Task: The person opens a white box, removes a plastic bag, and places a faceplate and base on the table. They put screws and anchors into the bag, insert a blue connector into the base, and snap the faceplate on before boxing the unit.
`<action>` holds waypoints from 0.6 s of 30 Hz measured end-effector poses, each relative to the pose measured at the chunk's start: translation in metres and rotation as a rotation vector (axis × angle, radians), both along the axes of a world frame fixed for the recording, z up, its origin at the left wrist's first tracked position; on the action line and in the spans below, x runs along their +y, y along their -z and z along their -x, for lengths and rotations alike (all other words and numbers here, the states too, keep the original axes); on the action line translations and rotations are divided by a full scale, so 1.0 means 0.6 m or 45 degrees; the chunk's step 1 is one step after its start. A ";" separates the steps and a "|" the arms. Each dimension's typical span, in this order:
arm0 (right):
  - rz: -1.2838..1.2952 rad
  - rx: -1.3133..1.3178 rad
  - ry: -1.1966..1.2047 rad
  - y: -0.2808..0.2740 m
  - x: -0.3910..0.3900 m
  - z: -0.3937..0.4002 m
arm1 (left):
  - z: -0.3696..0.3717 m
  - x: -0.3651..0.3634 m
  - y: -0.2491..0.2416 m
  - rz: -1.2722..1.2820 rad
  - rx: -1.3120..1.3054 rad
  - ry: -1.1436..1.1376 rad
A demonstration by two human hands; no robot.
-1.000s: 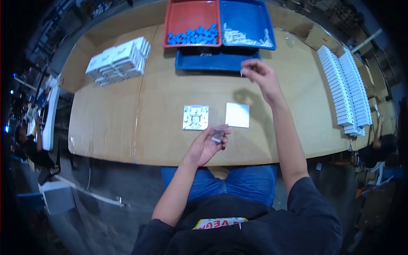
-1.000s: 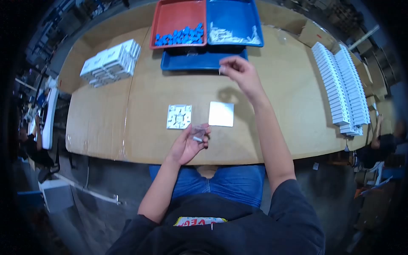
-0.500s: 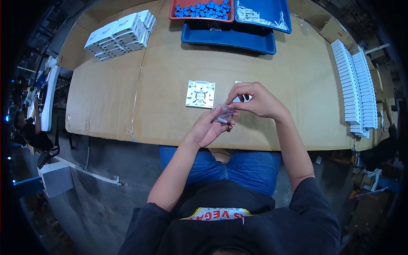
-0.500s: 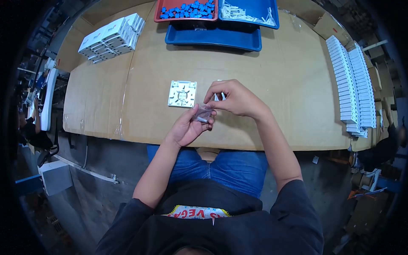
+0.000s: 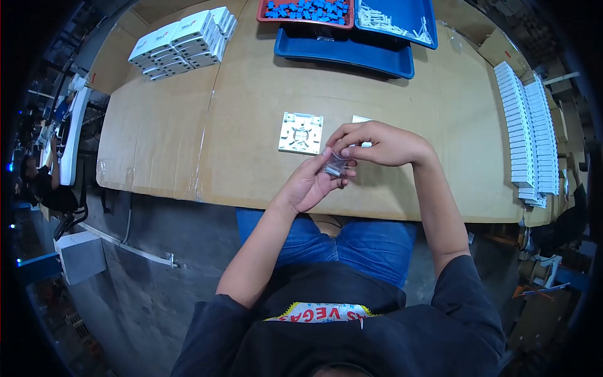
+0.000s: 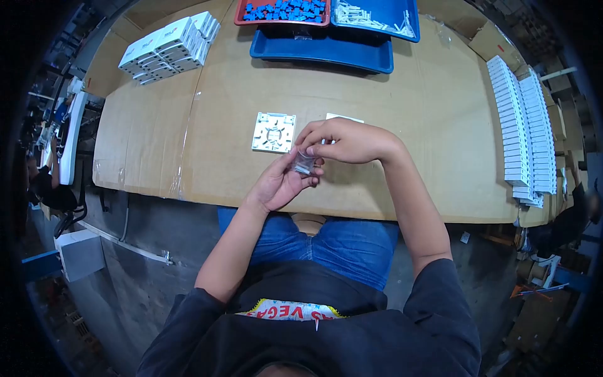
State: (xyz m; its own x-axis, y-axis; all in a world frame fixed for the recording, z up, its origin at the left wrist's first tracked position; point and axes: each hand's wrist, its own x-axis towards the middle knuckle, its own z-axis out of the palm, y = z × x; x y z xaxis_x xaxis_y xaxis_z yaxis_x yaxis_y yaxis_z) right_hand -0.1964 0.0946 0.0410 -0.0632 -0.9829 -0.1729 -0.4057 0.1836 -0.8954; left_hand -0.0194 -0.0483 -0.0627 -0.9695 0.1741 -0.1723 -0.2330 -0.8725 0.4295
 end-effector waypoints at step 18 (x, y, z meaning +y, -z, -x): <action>-0.246 0.035 0.032 0.008 -0.014 -0.034 | -0.001 -0.002 0.015 0.026 0.037 0.016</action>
State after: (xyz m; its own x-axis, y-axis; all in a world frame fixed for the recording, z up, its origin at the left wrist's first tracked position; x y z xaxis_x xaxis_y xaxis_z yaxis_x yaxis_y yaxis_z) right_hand -0.1760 0.0864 0.0362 -0.0947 -0.9296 -0.3563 -0.4229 0.3616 -0.8309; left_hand -0.0191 -0.0495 -0.0719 -0.9720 0.1828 -0.1479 -0.2310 -0.8605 0.4541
